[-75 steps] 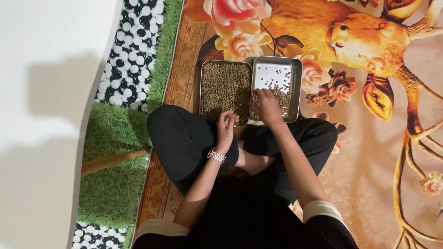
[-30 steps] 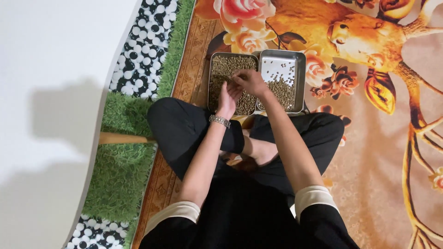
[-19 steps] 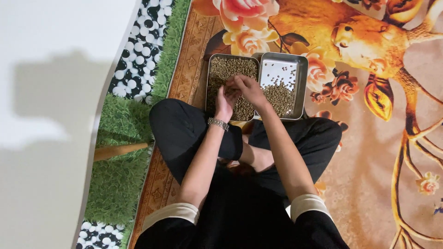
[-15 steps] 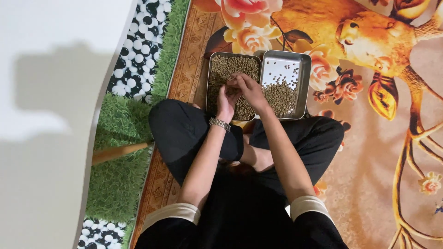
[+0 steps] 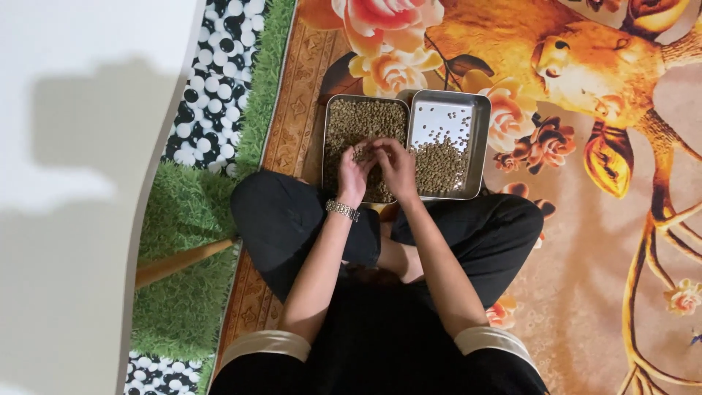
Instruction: A person sits on a rug and manually sorts green coffee beans between two metal trays, picking out specific beans by hand.
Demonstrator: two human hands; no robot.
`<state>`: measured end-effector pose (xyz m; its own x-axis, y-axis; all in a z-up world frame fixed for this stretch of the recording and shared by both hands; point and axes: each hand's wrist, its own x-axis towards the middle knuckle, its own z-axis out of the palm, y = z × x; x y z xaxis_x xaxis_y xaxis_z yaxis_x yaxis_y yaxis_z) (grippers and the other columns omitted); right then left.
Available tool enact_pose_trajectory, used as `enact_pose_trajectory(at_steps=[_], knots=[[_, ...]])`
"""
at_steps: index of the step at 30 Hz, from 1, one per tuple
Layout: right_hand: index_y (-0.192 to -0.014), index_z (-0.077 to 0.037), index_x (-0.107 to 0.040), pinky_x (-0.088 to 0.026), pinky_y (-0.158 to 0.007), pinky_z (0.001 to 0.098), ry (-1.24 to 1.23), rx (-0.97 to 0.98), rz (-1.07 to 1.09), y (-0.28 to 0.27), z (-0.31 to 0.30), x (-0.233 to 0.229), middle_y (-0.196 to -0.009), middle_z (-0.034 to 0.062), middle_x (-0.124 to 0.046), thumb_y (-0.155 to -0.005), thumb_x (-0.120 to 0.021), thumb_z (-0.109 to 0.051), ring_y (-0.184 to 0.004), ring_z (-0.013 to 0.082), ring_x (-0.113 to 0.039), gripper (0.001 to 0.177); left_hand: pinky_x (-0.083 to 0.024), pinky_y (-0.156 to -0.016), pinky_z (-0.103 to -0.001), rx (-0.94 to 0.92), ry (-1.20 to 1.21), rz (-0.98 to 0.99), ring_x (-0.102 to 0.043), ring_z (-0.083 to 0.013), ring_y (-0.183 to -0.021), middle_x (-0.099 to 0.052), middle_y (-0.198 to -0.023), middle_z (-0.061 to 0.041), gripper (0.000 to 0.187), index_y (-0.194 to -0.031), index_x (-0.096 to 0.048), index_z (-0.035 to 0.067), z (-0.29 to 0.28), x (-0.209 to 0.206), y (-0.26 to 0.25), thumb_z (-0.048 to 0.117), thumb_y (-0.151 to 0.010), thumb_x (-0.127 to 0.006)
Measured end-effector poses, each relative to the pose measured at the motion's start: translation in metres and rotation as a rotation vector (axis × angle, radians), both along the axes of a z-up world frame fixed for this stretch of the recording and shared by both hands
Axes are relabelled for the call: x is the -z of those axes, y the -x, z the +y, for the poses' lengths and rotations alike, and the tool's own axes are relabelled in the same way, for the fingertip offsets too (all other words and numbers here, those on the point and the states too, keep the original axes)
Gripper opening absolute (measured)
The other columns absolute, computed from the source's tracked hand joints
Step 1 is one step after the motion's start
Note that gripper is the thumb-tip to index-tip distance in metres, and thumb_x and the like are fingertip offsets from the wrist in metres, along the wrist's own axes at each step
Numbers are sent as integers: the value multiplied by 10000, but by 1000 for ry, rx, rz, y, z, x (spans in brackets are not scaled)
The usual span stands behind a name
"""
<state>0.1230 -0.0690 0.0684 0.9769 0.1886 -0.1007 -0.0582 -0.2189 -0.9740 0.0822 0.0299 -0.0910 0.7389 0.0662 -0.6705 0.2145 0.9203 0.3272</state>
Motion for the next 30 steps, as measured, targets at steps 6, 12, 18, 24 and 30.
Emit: enact_pose_trajectory(at_steps=[6,12,18,24,30], knots=[[-1106,-17,-661,-557,-788,565,308,-66,-158,-3,-13,31,-943,197,-656,-921,-808,-94,-916,428,-669,248,-578,-959,-318,-15,-35,30,-707,-239,-1098,-716,-1252,-137,426,-1275,-679,36,-2,-12,0,365,-1035,-554],[-1150,-15,-656,-615,-752,514,457,-184,-111,-4,-8,4,-990,128,-567,-962,-757,-76,-849,381,-693,221,-572,-947,-316,54,-99,0,-689,-241,-1129,-693,-1301,-163,466,-1318,-650,27,1,-48,-7,372,-1036,-513],[-1074,-3,-651,-624,-686,481,511,-217,-57,-7,-9,22,-950,122,-574,-974,-734,-80,-803,369,-711,151,-559,-889,-246,51,-59,-63,-696,-207,-1131,-687,-1320,-154,487,-1352,-626,20,3,-57,-11,365,-1033,-497],[-1109,1,-632,-629,-690,493,457,-218,0,-8,-19,19,-988,145,-588,-1021,-652,-35,-841,365,-725,97,-546,-932,-256,54,-37,-82,-676,-230,-1192,-681,-1331,-164,471,-1337,-635,30,-2,-64,-11,365,-1037,-493],[-1112,-4,-609,-613,-681,509,367,-216,-3,-7,-20,14,-980,165,-630,-1022,-649,-19,-858,375,-728,99,-535,-983,-312,76,-63,-85,-665,-245,-1200,-671,-1348,-166,493,-1349,-626,14,4,-48,-5,378,-1036,-513]])
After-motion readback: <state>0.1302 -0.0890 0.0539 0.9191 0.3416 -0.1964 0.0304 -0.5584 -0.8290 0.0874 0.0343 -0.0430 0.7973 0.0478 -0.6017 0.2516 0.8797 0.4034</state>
